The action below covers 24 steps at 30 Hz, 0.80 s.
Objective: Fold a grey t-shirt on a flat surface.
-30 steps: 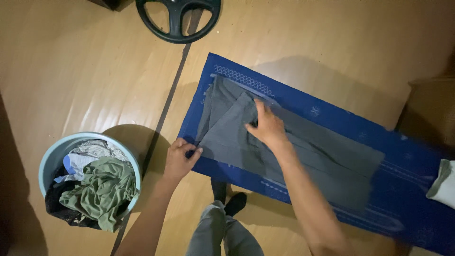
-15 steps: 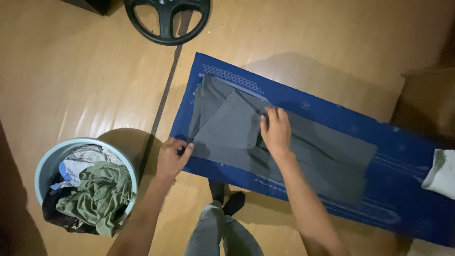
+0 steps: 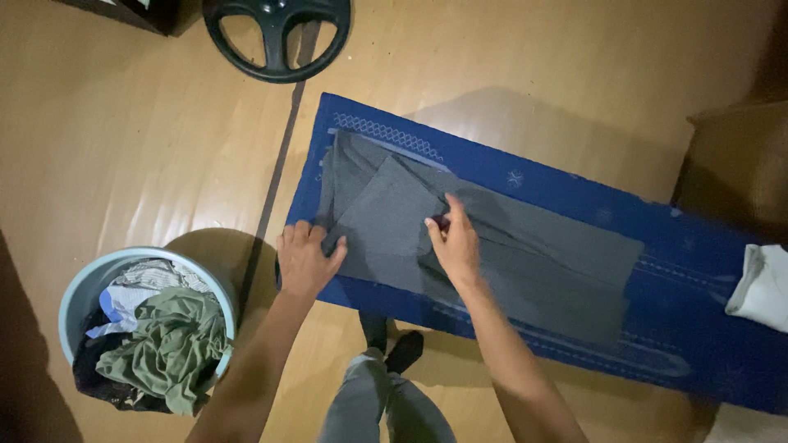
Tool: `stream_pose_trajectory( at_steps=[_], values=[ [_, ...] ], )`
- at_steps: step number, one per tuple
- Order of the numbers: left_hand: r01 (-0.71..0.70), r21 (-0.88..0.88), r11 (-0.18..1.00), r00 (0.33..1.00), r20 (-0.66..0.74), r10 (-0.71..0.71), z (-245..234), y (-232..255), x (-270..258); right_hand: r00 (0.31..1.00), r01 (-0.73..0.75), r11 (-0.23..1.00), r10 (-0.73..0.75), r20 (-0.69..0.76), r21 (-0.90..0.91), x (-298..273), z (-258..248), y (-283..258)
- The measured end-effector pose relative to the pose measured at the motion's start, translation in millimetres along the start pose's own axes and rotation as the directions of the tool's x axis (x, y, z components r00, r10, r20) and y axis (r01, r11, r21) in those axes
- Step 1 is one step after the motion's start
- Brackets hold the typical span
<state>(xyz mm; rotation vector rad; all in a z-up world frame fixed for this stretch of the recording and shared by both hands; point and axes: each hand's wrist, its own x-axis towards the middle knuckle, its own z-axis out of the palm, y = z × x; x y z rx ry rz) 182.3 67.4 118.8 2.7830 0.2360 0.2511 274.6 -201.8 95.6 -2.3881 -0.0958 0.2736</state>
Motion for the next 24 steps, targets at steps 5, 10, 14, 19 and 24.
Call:
stream_pose_trajectory(
  at_steps=[5,10,14,19,24],
  values=[
    [-0.019,0.013,1.0,1.0,-0.011,0.02,16,-14,-20,0.998,0.032,0.999,-0.031,-0.047,0.028,2,16,16],
    [-0.006,-0.003,1.0,0.999,-0.032,0.006,16,-17,-26,0.999,-0.024,1.0,0.024,-0.034,-0.02,1,18,17],
    [0.046,-0.024,0.999,0.998,-0.039,-0.047,11,-14,-32,0.996,-0.023,0.999,0.027,-0.08,0.048,-5,11,14],
    [0.052,-0.03,0.998,0.996,-0.074,-0.054,4,-4,-40,0.972,0.061,0.998,-0.06,-0.229,-0.002,-27,-5,41],
    [-0.1,-0.046,0.994,0.989,-0.116,0.094,7,15,-39,0.937,0.042,0.997,-0.019,-0.349,0.057,-45,-46,73]
  ],
)
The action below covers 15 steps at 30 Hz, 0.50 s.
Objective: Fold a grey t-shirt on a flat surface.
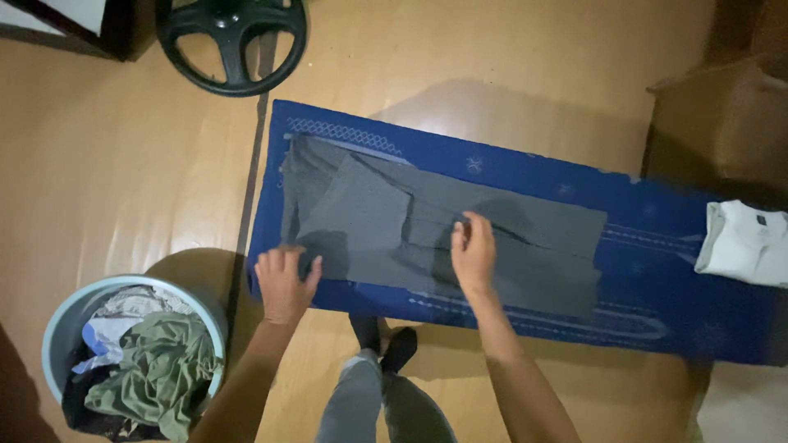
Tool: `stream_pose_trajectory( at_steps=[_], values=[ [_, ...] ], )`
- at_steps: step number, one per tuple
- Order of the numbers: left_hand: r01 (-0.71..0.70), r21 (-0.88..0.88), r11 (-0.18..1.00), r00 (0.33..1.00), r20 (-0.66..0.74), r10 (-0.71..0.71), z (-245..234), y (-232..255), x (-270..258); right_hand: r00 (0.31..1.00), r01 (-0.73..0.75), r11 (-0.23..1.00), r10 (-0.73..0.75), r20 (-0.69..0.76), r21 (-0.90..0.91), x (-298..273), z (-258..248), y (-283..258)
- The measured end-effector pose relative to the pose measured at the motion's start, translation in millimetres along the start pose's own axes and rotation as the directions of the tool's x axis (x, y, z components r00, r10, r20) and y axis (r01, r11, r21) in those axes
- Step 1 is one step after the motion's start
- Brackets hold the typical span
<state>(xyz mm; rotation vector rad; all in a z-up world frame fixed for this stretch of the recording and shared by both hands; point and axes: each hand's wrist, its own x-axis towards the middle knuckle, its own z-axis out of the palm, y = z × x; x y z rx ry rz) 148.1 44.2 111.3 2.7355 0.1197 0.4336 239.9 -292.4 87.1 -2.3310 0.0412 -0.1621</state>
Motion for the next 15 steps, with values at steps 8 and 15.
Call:
stream_pose_trajectory(
  at_steps=[8,15],
  values=[
    [-0.314,-0.174,0.933,0.927,0.153,0.341,33,79,27,0.985,-0.102,0.985,0.08,-0.156,-0.142,-3,-81,99],
    [-0.464,-0.189,0.865,0.842,0.208,0.497,100,136,54,0.931,-0.308,0.916,0.234,-0.28,-0.259,8,-154,207]
  ],
)
